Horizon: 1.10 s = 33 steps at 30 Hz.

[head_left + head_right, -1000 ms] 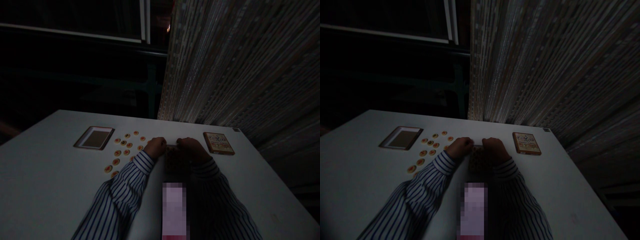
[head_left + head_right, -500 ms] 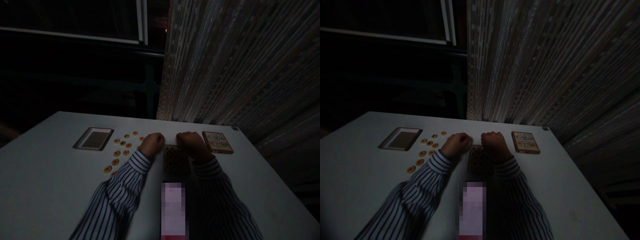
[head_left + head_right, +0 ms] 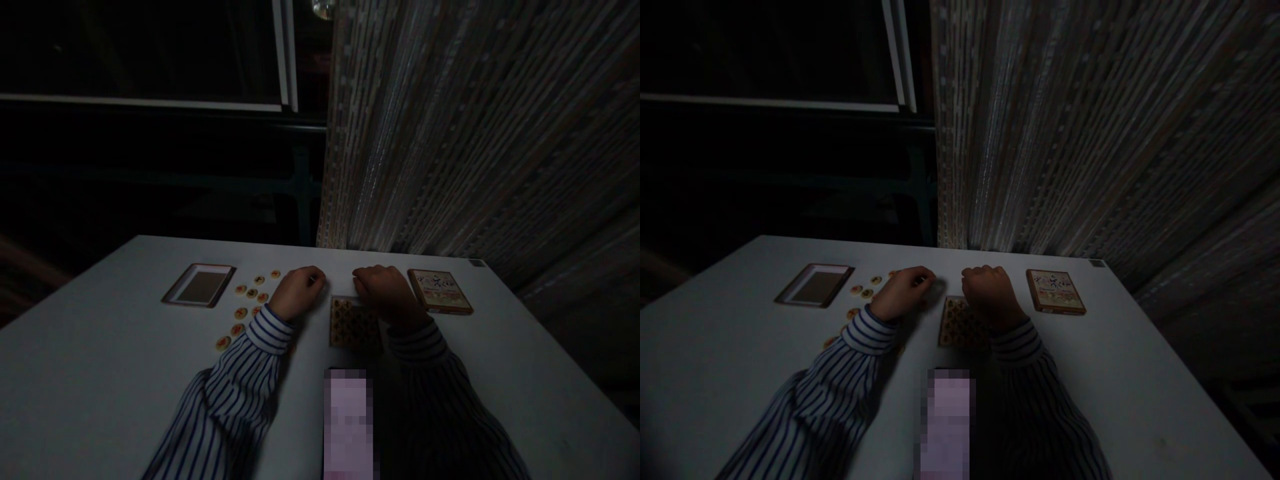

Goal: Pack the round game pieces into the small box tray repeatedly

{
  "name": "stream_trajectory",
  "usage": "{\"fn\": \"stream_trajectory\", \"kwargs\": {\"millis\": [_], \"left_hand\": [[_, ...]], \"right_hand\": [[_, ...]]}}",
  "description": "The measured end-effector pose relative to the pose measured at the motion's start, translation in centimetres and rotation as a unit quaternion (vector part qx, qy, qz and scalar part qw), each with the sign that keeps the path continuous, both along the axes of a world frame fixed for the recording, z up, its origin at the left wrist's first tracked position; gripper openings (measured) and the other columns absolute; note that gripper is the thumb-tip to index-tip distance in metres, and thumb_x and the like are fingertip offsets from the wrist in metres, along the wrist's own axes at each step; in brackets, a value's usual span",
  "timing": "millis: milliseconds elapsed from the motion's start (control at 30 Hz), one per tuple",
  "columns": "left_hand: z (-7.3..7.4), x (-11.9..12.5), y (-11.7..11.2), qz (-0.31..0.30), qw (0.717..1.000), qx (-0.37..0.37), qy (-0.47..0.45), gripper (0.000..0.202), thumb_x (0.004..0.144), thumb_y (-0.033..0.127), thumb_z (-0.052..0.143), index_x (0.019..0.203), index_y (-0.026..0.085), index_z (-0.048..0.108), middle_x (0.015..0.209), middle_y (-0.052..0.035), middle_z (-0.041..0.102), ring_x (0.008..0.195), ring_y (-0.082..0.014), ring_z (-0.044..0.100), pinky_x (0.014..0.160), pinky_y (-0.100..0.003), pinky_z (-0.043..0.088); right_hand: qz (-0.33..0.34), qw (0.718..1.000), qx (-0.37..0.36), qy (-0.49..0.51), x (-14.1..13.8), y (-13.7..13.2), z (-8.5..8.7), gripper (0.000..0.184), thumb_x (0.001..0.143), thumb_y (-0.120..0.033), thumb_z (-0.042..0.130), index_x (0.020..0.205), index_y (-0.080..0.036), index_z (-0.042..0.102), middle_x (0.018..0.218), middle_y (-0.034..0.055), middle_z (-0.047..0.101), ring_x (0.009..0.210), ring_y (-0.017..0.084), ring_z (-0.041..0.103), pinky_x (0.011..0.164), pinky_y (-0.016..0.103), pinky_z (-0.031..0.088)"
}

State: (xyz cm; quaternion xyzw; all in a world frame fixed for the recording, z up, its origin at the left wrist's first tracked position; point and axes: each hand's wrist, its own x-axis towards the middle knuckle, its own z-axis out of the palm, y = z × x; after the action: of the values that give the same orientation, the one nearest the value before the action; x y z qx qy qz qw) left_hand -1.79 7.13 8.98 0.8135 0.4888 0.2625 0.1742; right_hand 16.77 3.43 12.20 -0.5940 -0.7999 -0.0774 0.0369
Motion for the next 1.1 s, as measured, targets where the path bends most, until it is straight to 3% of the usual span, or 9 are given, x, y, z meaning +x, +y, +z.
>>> {"fn": "stream_trajectory", "kwargs": {"millis": [200,667,833,1100], "left_hand": [[0.8,-2.5,0.3,0.018,1.0,-0.012,0.008,0.027,0.079,0.032,0.039,0.089,0.019,0.061,0.088,-0.0028,0.066,0.081,-0.0157,0.059,0.073,-0.024,0.044],[0.4,-12.7,4.1,0.161,0.986,-0.029,0.01,0.028,0.075,0.039,0.047,0.094,0.021,0.058,0.09,-0.0055,0.066,0.08,-0.0179,0.06,0.07,-0.027,0.047],[-0.4,-13.9,4.5,0.18,0.98,-0.056,0.056,0.036,0.074,0.04,0.049,0.1,0.017,0.057,0.098,-0.009,0.064,0.087,-0.0203,0.059,0.074,-0.029,0.045],[-2.9,-14.3,5.2,0.149,0.98,-0.072,0.11,0.038,0.072,0.039,0.051,0.103,0.019,0.058,0.102,-0.0097,0.063,0.093,-0.0216,0.058,0.076,-0.028,0.043]], "right_hand": [[-0.006,1.0,-0.012,-0.006,-0.3,-0.1,0.4,0.032,0.086,-0.025,0.031,0.103,-0.016,0.056,0.094,0.01,0.063,0.089,0.019,0.054,0.074,0.031,0.032],[0.044,0.998,0.04,0.018,-1.3,0.7,-1.6,0.033,0.086,-0.027,0.034,0.106,-0.017,0.057,0.1,0.0085,0.063,0.088,0.018,0.056,0.076,0.03,0.036],[0.044,0.999,0.021,0.025,-2.7,1.8,-2.1,0.033,0.085,-0.029,0.034,0.107,-0.02,0.057,0.104,0.0065,0.062,0.092,0.017,0.056,0.078,0.029,0.038],[0.074,0.995,-0.059,0.002,-8.1,4.0,-1.3,0.033,0.085,-0.028,0.033,0.107,-0.02,0.056,0.104,0.0063,0.061,0.097,0.016,0.053,0.084,0.026,0.035]]}}
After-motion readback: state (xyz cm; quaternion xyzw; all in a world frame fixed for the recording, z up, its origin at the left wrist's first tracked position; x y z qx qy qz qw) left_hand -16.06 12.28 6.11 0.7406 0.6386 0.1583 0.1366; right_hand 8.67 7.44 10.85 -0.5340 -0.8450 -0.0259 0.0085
